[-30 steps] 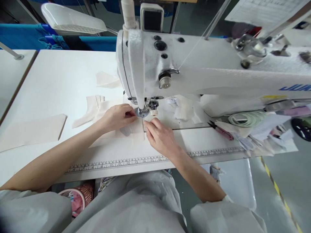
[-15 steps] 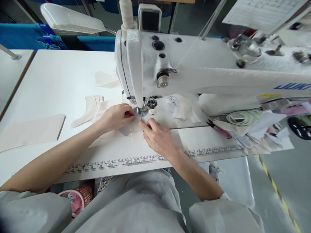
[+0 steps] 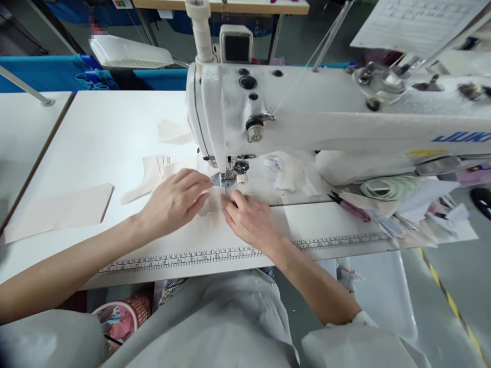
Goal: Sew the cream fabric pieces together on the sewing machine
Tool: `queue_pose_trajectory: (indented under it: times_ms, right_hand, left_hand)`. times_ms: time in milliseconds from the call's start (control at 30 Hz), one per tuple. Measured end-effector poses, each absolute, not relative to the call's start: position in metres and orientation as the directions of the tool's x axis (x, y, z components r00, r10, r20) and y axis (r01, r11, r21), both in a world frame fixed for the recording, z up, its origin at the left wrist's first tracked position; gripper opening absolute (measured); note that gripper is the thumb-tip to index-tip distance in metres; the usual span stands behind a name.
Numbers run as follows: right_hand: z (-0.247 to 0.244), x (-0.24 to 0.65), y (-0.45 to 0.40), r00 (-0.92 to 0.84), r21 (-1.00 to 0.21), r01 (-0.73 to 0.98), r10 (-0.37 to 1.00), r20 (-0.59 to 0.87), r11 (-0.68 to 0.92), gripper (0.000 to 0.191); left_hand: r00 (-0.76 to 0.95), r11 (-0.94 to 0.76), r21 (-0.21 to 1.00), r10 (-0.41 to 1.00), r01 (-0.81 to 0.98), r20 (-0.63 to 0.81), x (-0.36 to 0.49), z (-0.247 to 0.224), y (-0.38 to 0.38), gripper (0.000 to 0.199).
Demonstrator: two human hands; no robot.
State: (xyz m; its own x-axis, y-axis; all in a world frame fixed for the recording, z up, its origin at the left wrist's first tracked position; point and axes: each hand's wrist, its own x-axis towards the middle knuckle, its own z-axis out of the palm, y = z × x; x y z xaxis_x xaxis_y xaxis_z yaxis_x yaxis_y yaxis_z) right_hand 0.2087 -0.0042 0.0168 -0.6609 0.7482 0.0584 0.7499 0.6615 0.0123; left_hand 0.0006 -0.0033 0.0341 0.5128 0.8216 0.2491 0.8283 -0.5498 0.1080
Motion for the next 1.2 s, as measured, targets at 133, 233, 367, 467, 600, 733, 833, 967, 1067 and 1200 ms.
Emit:
queue_pose_trajectory:
  times_ms: [133,233,367,467,600,733,833,967,1067,1200]
  right_hand:
    - [0.015,0.209,-0.004,-0.658,-0.009,0.751,0.75,0.063,0.66,0.04]
    - [0.016,0.209,-0.005,-0.661,-0.01,0.748,0.746,0.074,0.664,0.04]
    - [0.018,0.208,-0.006,-0.664,0.009,0.747,0.744,0.083,0.665,0.039]
    - [0.019,0.207,-0.003,-0.666,0.034,0.746,0.743,0.068,0.666,0.04]
    - [0.02,0.203,0.006,-0.677,0.079,0.736,0.734,0.062,0.672,0.041]
    - [0.019,0.201,0.015,-0.684,0.099,0.729,0.728,0.055,0.677,0.043]
    - [0.017,0.201,0.018,-0.678,0.1,0.735,0.732,0.067,0.671,0.043]
    - [0.015,0.201,0.02,-0.66,0.086,0.751,0.747,0.08,0.655,0.043]
    - [0.016,0.201,0.02,-0.652,0.07,0.759,0.754,0.081,0.648,0.044]
    - [0.018,0.201,0.02,-0.646,0.063,0.763,0.76,0.073,0.643,0.045]
  left_hand:
    - [0.601,-0.636,0.041,0.747,0.771,0.286,0.007,0.016,-0.024,0.032]
    - [0.597,-0.631,0.054,0.755,0.774,0.27,0.011,0.003,-0.03,0.037]
    - [0.6,-0.626,0.035,0.76,0.779,0.249,0.011,-0.002,-0.03,0.042]
    - [0.586,-0.61,0.035,0.775,0.792,0.235,0.011,-0.003,-0.027,0.043]
    - [0.58,-0.6,0.03,0.784,0.799,0.219,0.011,-0.002,-0.018,0.044]
    - [0.572,-0.591,0.029,0.791,0.806,0.216,0.01,-0.001,-0.011,0.045]
    - [0.578,-0.596,0.018,0.786,0.803,0.221,0.009,-0.001,-0.008,0.046]
    - [0.585,-0.604,0.037,0.784,0.796,0.207,0.008,-0.001,-0.005,0.046]
    - [0.588,-0.608,0.055,0.784,0.792,0.201,0.007,-0.001,-0.004,0.046]
    - [0.59,-0.61,0.071,0.785,0.789,0.189,0.008,-0.001,-0.002,0.046]
